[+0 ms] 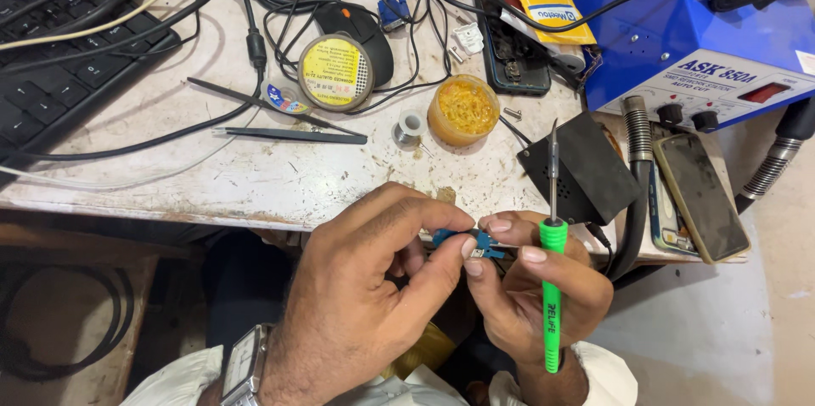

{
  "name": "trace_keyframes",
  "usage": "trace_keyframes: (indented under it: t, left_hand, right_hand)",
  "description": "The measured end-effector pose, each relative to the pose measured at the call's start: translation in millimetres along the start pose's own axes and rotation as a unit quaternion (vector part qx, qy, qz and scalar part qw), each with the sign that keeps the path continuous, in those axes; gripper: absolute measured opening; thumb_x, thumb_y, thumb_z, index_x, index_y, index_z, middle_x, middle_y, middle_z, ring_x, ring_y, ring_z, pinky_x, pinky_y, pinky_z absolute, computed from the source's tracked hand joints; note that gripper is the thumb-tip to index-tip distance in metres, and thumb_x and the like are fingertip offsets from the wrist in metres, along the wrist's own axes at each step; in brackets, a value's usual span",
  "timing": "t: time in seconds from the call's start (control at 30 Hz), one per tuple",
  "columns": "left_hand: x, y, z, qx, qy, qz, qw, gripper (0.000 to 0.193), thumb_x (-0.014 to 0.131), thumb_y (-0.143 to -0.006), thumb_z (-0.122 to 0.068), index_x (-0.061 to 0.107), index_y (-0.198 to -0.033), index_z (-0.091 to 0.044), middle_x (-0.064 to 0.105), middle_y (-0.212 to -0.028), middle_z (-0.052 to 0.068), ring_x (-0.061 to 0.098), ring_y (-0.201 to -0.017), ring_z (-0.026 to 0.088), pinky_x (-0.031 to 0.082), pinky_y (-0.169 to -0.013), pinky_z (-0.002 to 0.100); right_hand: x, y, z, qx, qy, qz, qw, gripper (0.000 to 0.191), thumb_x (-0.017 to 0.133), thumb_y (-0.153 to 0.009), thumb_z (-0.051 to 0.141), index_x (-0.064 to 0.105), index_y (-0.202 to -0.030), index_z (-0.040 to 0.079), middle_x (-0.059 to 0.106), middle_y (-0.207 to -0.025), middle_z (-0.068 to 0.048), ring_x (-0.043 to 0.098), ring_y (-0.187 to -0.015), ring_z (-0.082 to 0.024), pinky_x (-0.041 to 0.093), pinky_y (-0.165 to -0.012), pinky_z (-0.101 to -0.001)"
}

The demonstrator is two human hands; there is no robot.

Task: The person uses a soldering iron to apply solder to a small blue circuit board, repeatedly touching the tip to different points while holding the board with the other hand. The person briefly repositions the board and continues soldering without completing the task within the clip.

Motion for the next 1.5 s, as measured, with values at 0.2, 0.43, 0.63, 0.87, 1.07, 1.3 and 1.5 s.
trace_keyframes:
  t: [0.2, 0.43, 0.63, 0.87, 1.07, 1.3, 1.5]
  left_hand:
    - [-0.9, 4.4, -3.5, 0.021, -0.007, -0.004, 1.000, 0.017, 0.076, -0.090, -0.011, 0.074, -0.107, -0.006, 0.070, -0.088, 0.002, 0.065, -0.062, 0.007, 0.052, -0.053, 0.022]
    - [-2.8, 4.4, 0.6, -0.002, -0.015, -0.025, 1.000, 0.016, 0.076, -0.089, -0.011, 0.074, -0.104, -0.007, 0.067, -0.081, 0.001, 0.061, -0.059, 0.006, 0.049, -0.052, 0.022]
    - [-3.6, 1.6, 12.5, -0.039, 0.007, -0.035, 0.999, 0.014, 0.075, -0.087, -0.010, 0.075, -0.101, -0.008, 0.066, -0.080, 0.000, 0.055, -0.058, 0.003, 0.044, -0.048, 0.021]
    - [-2.6, -2.6, 40.8, -0.144, 0.084, -0.009, 0.986, 0.013, 0.074, -0.088, -0.012, 0.076, -0.101, -0.008, 0.068, -0.078, -0.004, 0.049, -0.058, 0.001, 0.042, -0.049, 0.020]
    - [-9.1, -6.0, 39.9, -0.056, 0.056, 0.019, 0.997, 0.016, 0.078, -0.091, -0.015, 0.077, -0.105, -0.008, 0.064, -0.082, -0.001, 0.054, -0.064, 0.003, 0.047, -0.056, 0.022]
    - [-15.4, -6.4, 49.5, -0.062, 0.054, 0.048, 0.995, 0.020, 0.077, -0.086, -0.011, 0.076, -0.105, -0.006, 0.066, -0.089, -0.002, 0.060, -0.065, 0.003, 0.050, -0.056, 0.020]
    - [-10.8, -4.3, 68.5, -0.116, 0.087, 0.022, 0.989, 0.014, 0.078, -0.086, -0.009, 0.074, -0.098, -0.003, 0.064, -0.077, -0.002, 0.057, -0.064, 0.001, 0.049, -0.056, 0.019]
  right_hand:
    - [0.6, -2.1, 4.4, -0.018, 0.008, 0.000, 1.000, 0.057, 0.078, -0.089, -0.009, 0.044, -0.129, 0.012, 0.064, -0.116, -0.014, 0.071, -0.102, -0.023, 0.067, -0.084, -0.0353]
    - [2.3, -4.6, 5.8, -0.025, 0.039, 0.002, 0.999, 0.057, 0.080, -0.087, -0.007, 0.044, -0.127, 0.012, 0.064, -0.117, -0.016, 0.070, -0.103, -0.026, 0.066, -0.081, -0.0348]
    - [5.9, -12.4, 2.8, -0.059, 0.075, 0.040, 0.995, 0.057, 0.082, -0.085, -0.006, 0.045, -0.124, 0.013, 0.068, -0.110, -0.011, 0.071, -0.107, -0.026, 0.065, -0.083, -0.0345]
    - [11.9, -16.1, 3.4, -0.078, 0.139, 0.082, 0.984, 0.045, 0.084, -0.082, -0.007, 0.054, -0.109, 0.012, 0.072, -0.097, -0.007, 0.068, -0.096, -0.022, 0.057, -0.081, -0.0323]
    - [16.6, -8.0, -10.6, 0.016, 0.018, 0.042, 0.999, 0.044, 0.077, -0.091, -0.012, 0.051, -0.120, 0.010, 0.070, -0.106, -0.012, 0.071, -0.094, -0.020, 0.062, -0.081, -0.0296]
    - [19.6, 2.6, -22.9, 0.196, -0.141, -0.006, 0.970, 0.039, 0.070, -0.097, -0.013, 0.050, -0.125, 0.005, 0.069, -0.110, -0.017, 0.071, -0.096, -0.018, 0.062, -0.084, -0.0289]
    - [29.4, 3.4, -28.3, 0.264, -0.193, -0.023, 0.945, 0.037, 0.072, -0.096, -0.010, 0.052, -0.123, 0.004, 0.069, -0.108, -0.017, 0.070, -0.094, -0.017, 0.061, -0.080, -0.0272]
Point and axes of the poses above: each hand's wrist, its own y-axis away from the middle knuckle, its own x-axis out of the palm, z = x × y, the point moved 5 cm from there along -y, towards the middle knuckle
